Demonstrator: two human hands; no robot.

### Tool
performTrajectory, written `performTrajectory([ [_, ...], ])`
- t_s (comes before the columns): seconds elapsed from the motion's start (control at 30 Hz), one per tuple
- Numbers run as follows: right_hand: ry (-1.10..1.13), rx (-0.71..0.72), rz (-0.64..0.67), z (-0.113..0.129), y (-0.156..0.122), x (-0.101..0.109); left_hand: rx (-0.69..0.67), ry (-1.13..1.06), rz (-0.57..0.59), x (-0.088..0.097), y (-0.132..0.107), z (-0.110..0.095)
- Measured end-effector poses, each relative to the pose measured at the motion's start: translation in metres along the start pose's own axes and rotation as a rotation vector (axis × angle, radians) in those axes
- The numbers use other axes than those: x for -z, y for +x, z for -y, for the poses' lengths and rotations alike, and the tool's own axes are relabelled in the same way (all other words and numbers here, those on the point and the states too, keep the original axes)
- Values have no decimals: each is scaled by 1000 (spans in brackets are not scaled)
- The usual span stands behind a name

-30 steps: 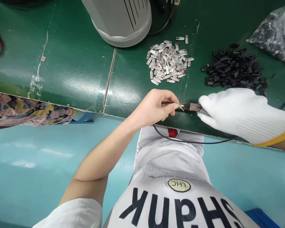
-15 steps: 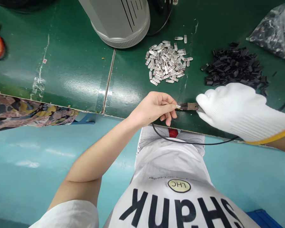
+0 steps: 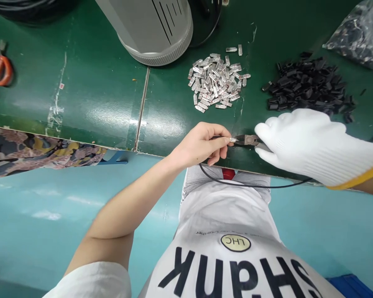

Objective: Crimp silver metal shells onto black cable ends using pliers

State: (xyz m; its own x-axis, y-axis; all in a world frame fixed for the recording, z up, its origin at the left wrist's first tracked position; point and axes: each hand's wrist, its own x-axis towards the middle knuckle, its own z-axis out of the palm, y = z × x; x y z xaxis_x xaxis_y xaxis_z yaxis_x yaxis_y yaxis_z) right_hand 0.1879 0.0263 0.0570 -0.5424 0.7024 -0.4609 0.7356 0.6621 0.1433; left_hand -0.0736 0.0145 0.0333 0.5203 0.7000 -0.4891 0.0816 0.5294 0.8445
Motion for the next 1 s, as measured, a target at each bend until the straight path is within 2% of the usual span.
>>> performTrajectory([
  [0.13,-141,-82,37,19,-6,7,11,-23,2,0,1,1],
  [0.23,-87,-192,141,32,-7,17,13,-61,21,2,1,3],
  [0.3,-22,-210,211,34,-5,21,23,-90,34,3,1,3],
  [0.43,139,-135,292,20,3,20,54,-148,37,4,1,1],
  [0.63,495,-32,503,-2,9,21,96,-175,79,9,3,-2],
  [0.7,479,-28,466,-2,8,25,113,-168,99,10,4,-2],
  [0.83,295,-139,302,5,2,28,101,-157,94,9,3,-1],
  [0.93,205,-167,159,11,-1,22,93,-158,101,10,3,2],
  [1.0,156,-133,66,11,-1,16,98,-156,101,10,4,3],
])
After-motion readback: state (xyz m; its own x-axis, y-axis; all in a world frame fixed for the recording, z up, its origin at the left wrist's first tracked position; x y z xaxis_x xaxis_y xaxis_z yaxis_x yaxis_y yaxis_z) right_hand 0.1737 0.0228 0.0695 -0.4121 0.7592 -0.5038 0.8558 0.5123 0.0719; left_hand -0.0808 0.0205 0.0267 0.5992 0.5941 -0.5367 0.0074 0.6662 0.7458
